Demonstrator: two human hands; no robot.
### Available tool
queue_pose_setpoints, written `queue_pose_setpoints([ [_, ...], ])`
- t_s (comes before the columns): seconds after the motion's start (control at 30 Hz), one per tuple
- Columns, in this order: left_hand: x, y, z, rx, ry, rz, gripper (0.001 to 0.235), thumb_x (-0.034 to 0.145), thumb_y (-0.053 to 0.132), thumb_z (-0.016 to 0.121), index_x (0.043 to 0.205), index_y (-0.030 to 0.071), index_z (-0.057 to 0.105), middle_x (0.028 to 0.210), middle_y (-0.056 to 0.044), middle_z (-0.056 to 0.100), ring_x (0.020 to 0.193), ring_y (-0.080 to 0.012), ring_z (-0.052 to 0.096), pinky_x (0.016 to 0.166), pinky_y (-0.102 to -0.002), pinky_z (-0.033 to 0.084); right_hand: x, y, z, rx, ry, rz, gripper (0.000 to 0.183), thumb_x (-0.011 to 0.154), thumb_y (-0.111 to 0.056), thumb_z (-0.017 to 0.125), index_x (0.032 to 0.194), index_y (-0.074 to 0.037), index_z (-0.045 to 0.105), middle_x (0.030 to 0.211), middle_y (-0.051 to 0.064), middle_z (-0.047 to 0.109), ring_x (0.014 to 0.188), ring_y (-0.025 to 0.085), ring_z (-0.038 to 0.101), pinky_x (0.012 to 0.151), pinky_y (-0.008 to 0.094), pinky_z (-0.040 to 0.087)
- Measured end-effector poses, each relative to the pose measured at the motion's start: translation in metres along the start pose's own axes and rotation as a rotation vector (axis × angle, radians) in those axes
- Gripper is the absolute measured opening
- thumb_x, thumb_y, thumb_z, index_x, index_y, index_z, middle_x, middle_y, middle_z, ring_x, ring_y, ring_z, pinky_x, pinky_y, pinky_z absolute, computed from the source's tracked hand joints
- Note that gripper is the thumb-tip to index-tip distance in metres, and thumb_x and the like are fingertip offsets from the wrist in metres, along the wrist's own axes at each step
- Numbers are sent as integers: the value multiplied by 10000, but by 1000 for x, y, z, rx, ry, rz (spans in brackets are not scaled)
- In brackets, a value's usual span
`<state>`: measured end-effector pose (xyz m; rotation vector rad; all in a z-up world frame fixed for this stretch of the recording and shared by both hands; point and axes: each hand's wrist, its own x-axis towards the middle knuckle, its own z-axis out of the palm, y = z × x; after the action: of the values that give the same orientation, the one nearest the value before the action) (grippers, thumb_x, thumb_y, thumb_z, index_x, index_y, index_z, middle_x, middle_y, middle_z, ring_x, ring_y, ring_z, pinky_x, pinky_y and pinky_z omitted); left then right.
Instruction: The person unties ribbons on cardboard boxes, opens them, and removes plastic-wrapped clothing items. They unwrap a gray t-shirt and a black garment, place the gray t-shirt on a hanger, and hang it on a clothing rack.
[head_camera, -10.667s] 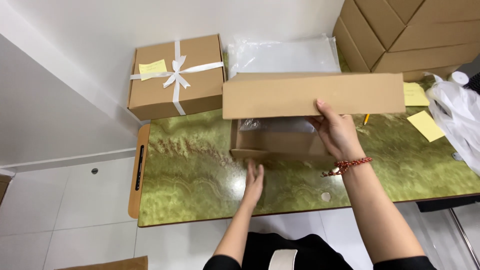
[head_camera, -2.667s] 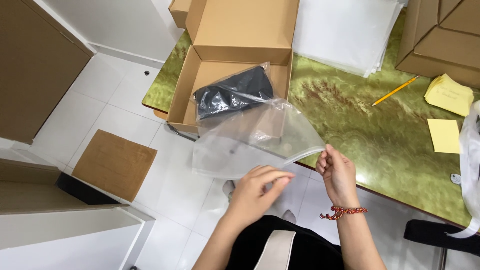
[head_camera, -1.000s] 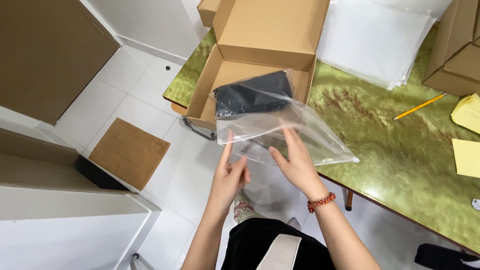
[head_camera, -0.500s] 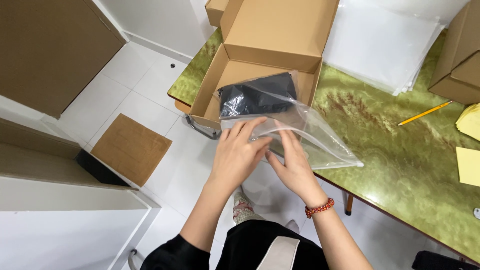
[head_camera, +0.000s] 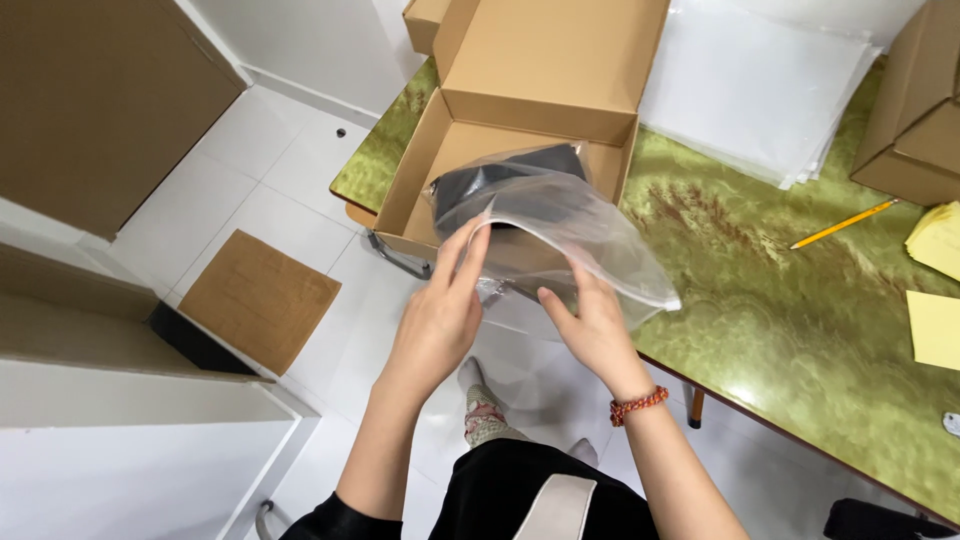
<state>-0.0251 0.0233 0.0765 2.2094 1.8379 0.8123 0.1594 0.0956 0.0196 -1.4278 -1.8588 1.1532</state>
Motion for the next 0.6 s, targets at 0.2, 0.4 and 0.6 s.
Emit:
queue_pose_setpoints([
  [0.2, -2, 24, -6, -157, -83, 25, 979, 838, -219, 546, 1689, 159, 241, 1775, -203, 213, 857, -585, 727, 731, -652, 618, 46, 31, 45, 760, 16, 210, 776, 1043, -171, 611, 1666, 51, 205, 1701, 321, 299, 1578, 448, 309, 1259, 548, 319],
  [0.4, -13, -2, -3, -390, -31, -91, 702, 929, 131, 729, 1577, 233, 479, 1521, -39, 560, 595, -306, 742, 550, -437, 591, 134, 127, 88, 1215, 81, 416, 699, 1030, -14, 610, 1614, 63, 235, 1677, 262, 285, 1479, 410, 499, 1219, 550, 458],
  [0.6, 0, -55, -9, -357, 30, -209, 443, 978, 181, 707, 1417, 236, 695, 1264, 17, 743, 615, -220, 746, 533, -346, 556, 195, 192, 128, 1592, 85, 789, 723, 1094, -19, 385, 1689, 12, -24, 1788, 185, -50, 1652, 357, 87, 1354, 482, 214],
])
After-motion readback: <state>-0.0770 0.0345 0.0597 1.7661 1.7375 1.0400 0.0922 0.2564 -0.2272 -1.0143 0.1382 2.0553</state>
